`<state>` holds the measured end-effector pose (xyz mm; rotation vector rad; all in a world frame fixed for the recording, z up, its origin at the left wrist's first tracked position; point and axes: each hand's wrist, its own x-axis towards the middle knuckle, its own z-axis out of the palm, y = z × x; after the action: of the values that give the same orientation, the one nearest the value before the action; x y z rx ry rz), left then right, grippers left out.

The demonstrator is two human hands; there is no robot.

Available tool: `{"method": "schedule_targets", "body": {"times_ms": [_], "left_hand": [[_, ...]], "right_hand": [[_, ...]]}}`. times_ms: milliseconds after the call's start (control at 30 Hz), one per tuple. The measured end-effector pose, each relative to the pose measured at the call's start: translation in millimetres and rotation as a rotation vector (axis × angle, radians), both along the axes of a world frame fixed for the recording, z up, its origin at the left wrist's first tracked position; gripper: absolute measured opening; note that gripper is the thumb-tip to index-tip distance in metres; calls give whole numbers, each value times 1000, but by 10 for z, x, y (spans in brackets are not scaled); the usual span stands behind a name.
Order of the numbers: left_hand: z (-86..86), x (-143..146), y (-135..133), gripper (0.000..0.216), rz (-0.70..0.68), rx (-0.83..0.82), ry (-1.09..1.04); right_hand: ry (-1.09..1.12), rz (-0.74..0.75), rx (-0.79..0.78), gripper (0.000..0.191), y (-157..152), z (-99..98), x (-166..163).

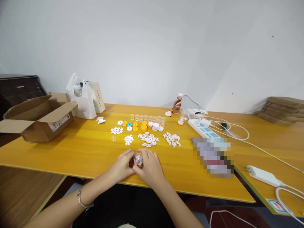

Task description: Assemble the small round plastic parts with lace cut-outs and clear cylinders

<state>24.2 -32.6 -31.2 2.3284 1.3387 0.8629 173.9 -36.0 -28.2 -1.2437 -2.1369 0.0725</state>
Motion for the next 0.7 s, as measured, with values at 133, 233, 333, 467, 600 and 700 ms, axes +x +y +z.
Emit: {"method": "schedule_targets", "body": {"times_ms": [133, 233, 333, 467, 600, 700], "left_hand": [[-15, -4, 5, 14, -2, 3, -7], [-31, -8, 14, 13, -4, 14, -4], [-37, -7, 17, 12, 6, 12, -1], [-29, -1, 11, 16, -8, 12, -12], [-30, -1, 11, 14, -5, 20, -10], [-29, -3, 10, 9, 3, 19, -1]], "right_hand": [[-9, -20, -32, 18, -3, 13, -1], [-6, -8, -10, 19, 0, 7, 2], [17, -21, -18, 30, 9, -6, 5], [-5, -7, -51, 11, 13, -22, -1], [13, 52, 29, 17, -3, -13, -7], [56, 30, 69, 32, -8, -5, 0]]}}
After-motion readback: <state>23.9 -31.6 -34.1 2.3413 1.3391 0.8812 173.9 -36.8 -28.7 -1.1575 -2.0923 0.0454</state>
